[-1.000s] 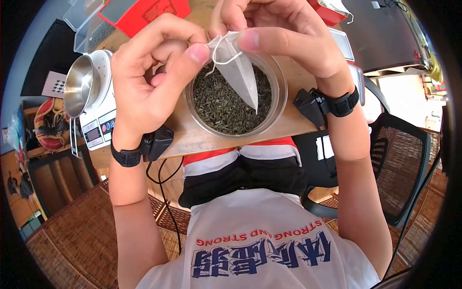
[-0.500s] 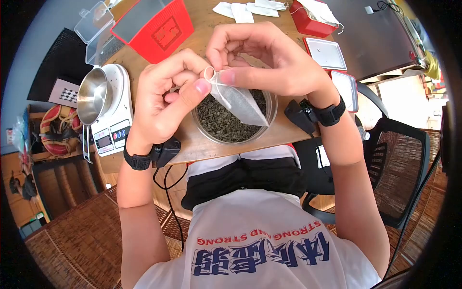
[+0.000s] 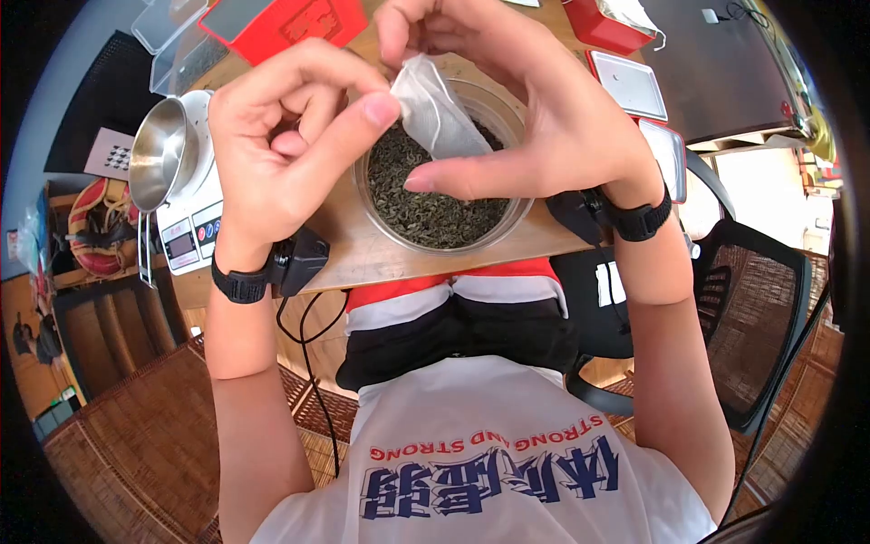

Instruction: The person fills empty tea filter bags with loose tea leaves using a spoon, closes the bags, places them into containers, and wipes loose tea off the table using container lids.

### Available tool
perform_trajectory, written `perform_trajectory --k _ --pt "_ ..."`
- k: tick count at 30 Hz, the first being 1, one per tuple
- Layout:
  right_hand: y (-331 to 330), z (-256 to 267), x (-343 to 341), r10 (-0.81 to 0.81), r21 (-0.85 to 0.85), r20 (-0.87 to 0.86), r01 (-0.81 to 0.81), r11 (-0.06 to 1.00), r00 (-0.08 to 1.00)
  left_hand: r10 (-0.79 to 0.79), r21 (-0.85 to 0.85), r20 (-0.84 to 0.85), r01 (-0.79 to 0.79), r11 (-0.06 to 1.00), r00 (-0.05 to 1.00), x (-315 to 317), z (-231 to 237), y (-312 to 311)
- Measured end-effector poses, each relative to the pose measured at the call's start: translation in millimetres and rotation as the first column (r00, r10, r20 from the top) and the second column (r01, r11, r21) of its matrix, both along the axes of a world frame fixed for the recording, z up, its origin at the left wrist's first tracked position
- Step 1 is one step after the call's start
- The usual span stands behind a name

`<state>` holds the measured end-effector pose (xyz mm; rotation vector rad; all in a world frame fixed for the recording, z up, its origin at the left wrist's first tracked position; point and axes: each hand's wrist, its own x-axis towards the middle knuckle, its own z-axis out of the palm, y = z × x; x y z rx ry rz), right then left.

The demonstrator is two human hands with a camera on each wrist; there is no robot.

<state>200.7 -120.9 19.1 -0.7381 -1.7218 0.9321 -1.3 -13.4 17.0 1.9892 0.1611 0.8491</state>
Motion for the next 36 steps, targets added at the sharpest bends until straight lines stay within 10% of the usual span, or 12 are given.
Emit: perform_trajectory --k 9,17,25,27,36 --pt "1 -1 5 0.148 -0.037 -0.103 -0.152 0.988 0.984 -0.065 -0.025 -0.005 0.065 0.998 0.998 -2 -2 3" --pt "-14 21 -7 -0.288 0.004 -0.115 0.291 0.957 0.951 -0.057 -0.104 0.079 0.065 0.992 0.995 -4 2 3" --pt "-25 30 17 -0.359 -0.077 -0.059 0.354 0.932 0.932 -0.104 -0.023 -0.014 0.104 0.994 0.994 -3 -1 6" --pt "-29 35 17 -0.360 -0.146 -0.117 0.343 0.928 0.925 -0.188 -0.173 0.216 0.227 0.959 0.958 1 -9 6" --pt "-29 46 5 -0.313 -0.002 0.484 0.359 0.933 0.817 -0.043 -0.127 0.185 0.068 0.990 0.982 -4 -7 15"
